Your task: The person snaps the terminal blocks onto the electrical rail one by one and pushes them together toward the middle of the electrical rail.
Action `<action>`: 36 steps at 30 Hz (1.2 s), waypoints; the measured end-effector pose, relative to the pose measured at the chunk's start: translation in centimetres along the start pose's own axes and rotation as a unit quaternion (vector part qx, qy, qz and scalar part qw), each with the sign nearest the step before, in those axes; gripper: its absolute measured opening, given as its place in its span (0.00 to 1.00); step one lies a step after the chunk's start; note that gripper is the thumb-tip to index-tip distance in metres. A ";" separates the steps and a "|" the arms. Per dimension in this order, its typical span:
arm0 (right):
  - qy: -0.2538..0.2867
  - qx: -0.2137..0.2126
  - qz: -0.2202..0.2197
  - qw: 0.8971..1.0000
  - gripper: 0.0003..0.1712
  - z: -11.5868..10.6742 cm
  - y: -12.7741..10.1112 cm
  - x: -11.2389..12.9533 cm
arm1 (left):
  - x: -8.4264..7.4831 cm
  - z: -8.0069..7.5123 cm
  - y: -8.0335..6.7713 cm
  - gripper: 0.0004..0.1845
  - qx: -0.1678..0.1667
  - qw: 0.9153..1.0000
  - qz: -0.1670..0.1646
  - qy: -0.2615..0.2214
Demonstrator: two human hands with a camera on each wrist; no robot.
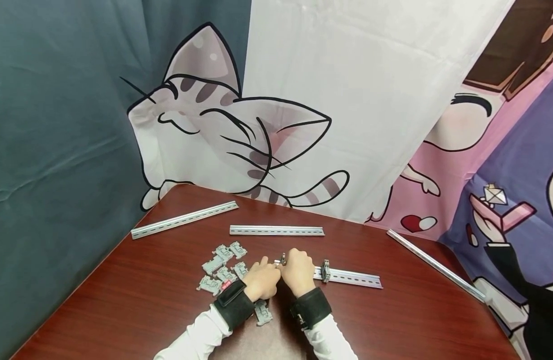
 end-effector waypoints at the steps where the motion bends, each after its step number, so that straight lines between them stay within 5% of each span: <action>1: 0.002 0.001 0.000 1.000 0.31 0.0 0.0 0.0 | 0.0 -0.1 0.0 0.05 0.000 1.000 0.000 0.000; 16: -0.012 -0.003 0.019 1.000 0.24 -1.0 0.4 -1.0 | 0.0 0.5 0.3 0.04 -0.041 0.999 0.018 0.026; 28: -0.035 -0.007 0.021 0.999 0.19 -1.9 0.5 -2.7 | 0.2 0.9 0.7 0.07 -0.029 0.999 0.011 0.017; 36: -0.022 0.030 0.082 0.996 0.16 -2.5 0.4 -3.6 | -0.1 -0.3 0.0 0.06 -0.014 1.000 0.006 0.006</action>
Point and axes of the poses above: each hand's wrist, its own y-axis towards the middle knuckle, its own z-axis out of the palm, x = y × z, the point moved 3 cm from there along y, towards the middle knuckle, and after that the axes turned 1 degree about x, right-handed, at the moved point
